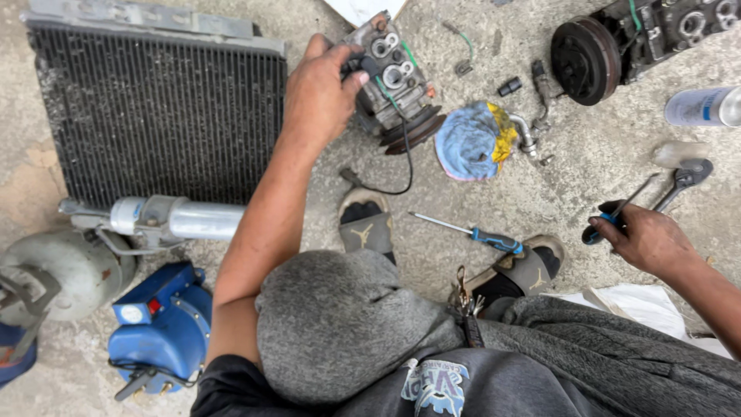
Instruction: The person sits on the floor and uses a screwdriver to remove a bolt from an AC compressor. They then detach a small black electrical connector, set it aside, and later reattach it to a different compressor unit. The person uses the screwdriver again to tighten a bolt on the second compressor.
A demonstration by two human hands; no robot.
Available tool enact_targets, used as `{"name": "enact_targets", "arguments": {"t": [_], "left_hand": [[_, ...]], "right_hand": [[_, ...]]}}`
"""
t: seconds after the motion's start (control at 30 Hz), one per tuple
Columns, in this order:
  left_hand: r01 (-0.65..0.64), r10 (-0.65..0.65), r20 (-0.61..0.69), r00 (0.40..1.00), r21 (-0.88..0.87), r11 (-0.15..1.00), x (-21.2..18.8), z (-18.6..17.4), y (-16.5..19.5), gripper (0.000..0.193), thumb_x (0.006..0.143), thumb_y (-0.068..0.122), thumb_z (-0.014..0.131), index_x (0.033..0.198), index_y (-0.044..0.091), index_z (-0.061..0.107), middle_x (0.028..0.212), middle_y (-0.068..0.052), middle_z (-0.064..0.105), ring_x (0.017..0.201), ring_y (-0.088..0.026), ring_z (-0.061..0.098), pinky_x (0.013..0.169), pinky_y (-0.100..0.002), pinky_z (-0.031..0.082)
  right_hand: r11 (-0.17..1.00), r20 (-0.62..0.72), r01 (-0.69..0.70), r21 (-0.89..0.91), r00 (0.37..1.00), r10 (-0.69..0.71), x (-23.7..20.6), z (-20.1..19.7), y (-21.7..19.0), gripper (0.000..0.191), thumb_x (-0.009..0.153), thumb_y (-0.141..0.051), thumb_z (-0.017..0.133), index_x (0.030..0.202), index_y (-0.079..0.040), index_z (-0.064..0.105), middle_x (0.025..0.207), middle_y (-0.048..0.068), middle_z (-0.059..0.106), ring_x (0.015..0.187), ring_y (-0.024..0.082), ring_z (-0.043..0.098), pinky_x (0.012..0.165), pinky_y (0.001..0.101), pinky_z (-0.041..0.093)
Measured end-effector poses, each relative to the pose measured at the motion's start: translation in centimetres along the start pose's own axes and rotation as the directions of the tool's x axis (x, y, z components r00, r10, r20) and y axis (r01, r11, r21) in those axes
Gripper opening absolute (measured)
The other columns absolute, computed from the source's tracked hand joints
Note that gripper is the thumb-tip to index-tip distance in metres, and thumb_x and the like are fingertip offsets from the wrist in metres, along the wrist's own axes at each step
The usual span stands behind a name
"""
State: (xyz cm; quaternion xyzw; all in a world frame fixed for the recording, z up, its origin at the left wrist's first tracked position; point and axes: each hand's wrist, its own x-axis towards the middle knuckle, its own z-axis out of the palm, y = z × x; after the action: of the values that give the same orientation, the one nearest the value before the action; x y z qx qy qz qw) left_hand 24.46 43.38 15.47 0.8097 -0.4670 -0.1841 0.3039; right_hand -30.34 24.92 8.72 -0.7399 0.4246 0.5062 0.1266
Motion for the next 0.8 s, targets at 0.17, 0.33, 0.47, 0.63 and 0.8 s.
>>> {"name": "enact_targets", "arguments": {"t": [0.17, 0.33, 0.47, 0.63, 0.8], "left_hand": [[0.007, -0.009, 0.058, 0.998, 0.046, 0.999, 0.4, -0.3, 0.1, 0.024, 0.093, 0.014, 0.076, 0.117, 0.014, 0.074, 0.107, -0.015, 0.060, 0.098, -0.039, 0.066, 0.085, -0.049, 0.051], [0.057, -0.074, 0.173, 0.982, 0.103, 0.993, 0.7, -0.6, 0.8, 0.023, 0.095, 0.019, 0.073, 0.117, 0.015, 0.073, 0.106, -0.014, 0.061, 0.096, -0.035, 0.068, 0.088, -0.048, 0.052], [0.047, -0.067, 0.190, 0.979, 0.106, 0.993, 0.6, -1.1, 0.9, 0.032, 0.095, 0.022, 0.073, 0.125, 0.016, 0.067, 0.114, -0.013, 0.059, 0.098, -0.034, 0.069, 0.090, -0.047, 0.053], [-0.009, -0.034, 0.252, 0.967, 0.166, 0.986, 1.0, -1.7, 0.8, 0.041, 0.094, 0.010, 0.068, 0.133, 0.024, 0.065, 0.112, -0.012, 0.057, 0.091, -0.031, 0.070, 0.085, -0.045, 0.055], [-0.241, 0.110, 0.350, 0.930, 0.358, 0.902, 2.0, -2.6, 0.2, 0.065, 0.082, -0.009, 0.061, 0.135, 0.028, 0.069, 0.108, -0.015, 0.058, 0.085, -0.032, 0.070, 0.079, -0.047, 0.056]], "right_hand": [[1.000, 0.043, -0.022, 0.018, 0.999, 0.021, 0.7, 1.8, 0.7, 0.065, 0.099, -0.067, 0.038, 0.120, -0.013, 0.068, 0.074, 0.007, 0.066, 0.060, 0.018, 0.063, 0.058, 0.0346, 0.057], [1.000, 0.031, 0.019, -0.016, 0.999, -0.018, 1.4, 2.9, 0.9, 0.066, 0.097, -0.068, 0.037, 0.121, -0.015, 0.067, 0.075, 0.007, 0.067, 0.059, 0.017, 0.067, 0.057, 0.0335, 0.056], [0.999, 0.019, 0.023, -0.028, 1.000, -0.023, 2.1, 2.8, 0.8, 0.066, 0.097, -0.069, 0.036, 0.120, -0.016, 0.069, 0.075, 0.007, 0.066, 0.058, 0.017, 0.068, 0.057, 0.0330, 0.057], [0.998, 0.023, 0.011, -0.057, 1.000, -0.009, 2.5, 2.5, 0.9, 0.067, 0.100, -0.069, 0.037, 0.115, -0.014, 0.072, 0.072, 0.006, 0.066, 0.058, 0.016, 0.066, 0.056, 0.0318, 0.056], [0.999, 0.033, 0.039, -0.024, 0.999, -0.038, 2.5, 2.9, 0.7, 0.064, 0.097, -0.067, 0.036, 0.119, -0.017, 0.070, 0.071, 0.006, 0.066, 0.058, 0.016, 0.062, 0.058, 0.0327, 0.057]]}}
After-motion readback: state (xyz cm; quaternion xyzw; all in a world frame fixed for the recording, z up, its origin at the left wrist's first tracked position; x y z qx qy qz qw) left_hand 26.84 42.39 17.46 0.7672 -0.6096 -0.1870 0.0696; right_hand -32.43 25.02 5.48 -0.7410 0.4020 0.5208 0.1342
